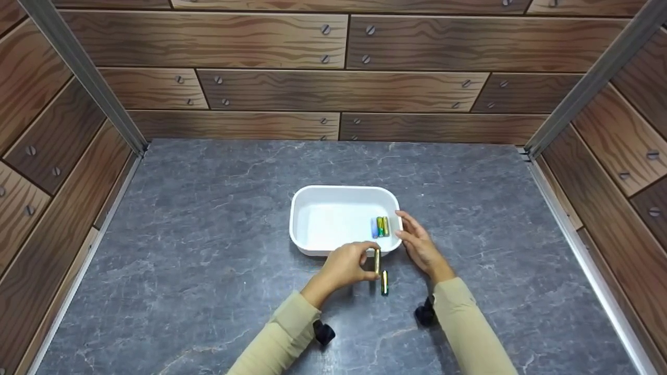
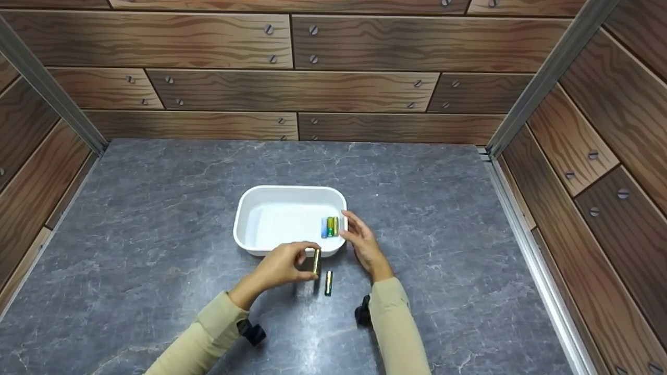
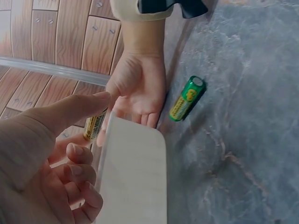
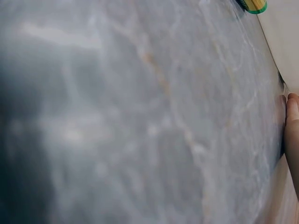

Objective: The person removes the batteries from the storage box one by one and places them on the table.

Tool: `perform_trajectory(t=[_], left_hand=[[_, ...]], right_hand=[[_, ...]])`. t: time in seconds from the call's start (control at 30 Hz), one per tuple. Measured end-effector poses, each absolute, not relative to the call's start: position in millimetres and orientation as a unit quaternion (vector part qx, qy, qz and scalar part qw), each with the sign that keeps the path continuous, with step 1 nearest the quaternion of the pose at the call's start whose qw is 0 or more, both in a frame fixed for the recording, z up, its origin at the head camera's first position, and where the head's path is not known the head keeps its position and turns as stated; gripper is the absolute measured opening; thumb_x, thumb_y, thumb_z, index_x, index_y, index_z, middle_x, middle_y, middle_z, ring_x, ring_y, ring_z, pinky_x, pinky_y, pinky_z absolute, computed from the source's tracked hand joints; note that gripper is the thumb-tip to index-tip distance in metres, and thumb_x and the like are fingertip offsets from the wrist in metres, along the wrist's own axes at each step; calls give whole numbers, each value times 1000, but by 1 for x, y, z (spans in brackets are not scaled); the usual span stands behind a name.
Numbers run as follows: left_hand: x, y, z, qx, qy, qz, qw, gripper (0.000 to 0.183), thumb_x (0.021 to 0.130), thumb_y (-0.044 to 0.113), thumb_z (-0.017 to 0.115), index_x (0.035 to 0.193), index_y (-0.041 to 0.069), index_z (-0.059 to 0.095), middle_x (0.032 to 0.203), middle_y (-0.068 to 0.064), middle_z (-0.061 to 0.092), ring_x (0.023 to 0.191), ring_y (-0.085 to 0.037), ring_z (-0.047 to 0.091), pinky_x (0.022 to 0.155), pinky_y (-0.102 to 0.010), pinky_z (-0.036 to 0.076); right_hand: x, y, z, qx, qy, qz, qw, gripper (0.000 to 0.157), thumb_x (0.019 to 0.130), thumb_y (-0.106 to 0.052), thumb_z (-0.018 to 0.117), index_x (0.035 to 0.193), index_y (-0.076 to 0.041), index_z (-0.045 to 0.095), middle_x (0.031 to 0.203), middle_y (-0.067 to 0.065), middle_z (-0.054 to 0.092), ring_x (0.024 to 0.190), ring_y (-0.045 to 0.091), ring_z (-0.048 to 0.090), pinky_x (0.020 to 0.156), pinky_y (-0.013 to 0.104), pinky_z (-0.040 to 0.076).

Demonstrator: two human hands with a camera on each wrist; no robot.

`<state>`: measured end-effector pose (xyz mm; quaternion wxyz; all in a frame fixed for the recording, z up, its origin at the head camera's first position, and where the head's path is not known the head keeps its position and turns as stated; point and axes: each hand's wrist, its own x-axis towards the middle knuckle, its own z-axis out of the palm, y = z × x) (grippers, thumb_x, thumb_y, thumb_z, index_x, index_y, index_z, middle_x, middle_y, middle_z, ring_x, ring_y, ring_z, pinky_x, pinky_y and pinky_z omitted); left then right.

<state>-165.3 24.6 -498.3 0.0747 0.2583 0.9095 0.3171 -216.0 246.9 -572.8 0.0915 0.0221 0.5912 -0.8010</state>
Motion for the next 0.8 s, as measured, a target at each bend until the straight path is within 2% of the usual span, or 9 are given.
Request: perform_trajectory(t=[0.17, 0.47, 0.7, 0.8], left_hand=[[-160, 25, -502, 257, 910, 318, 76, 55, 69, 31, 85, 118, 18, 65, 69, 6, 49, 59, -1, 34, 53, -16, 25], [-152, 25, -514, 249, 908, 324, 91, 54, 68, 29, 85, 118, 18, 66, 72, 6, 53, 61, -1, 37, 55, -17, 29], [-148, 25, -525, 243, 906, 333, 92, 53, 67, 27, 85, 115, 18, 66, 71, 2, 56, 59, -1, 36, 53, -17, 27], [-147, 25, -528, 238, 910, 327, 91, 53, 67, 27, 85, 115, 18, 66, 72, 0, 58, 58, -1, 35, 52, -17, 27]], right_hand=[[-216, 247, -573, 21, 592, -801, 91, 47, 90, 6, 50, 129, -20, 50, 125, -7, 54, 114, 3, 55, 97, 17, 45], [-217, 247, -572, 19, 607, -789, 90, 54, 90, 5, 52, 141, -4, 39, 132, -1, 51, 115, 3, 53, 96, 17, 44], [-216, 248, -572, 16, 609, -787, 98, 50, 90, 2, 55, 136, -14, 45, 135, -1, 48, 116, 1, 53, 97, 16, 44], [-216, 248, -571, 14, 613, -784, 101, 50, 91, 1, 55, 138, -13, 44, 138, 1, 47, 116, 0, 53, 97, 16, 44]])
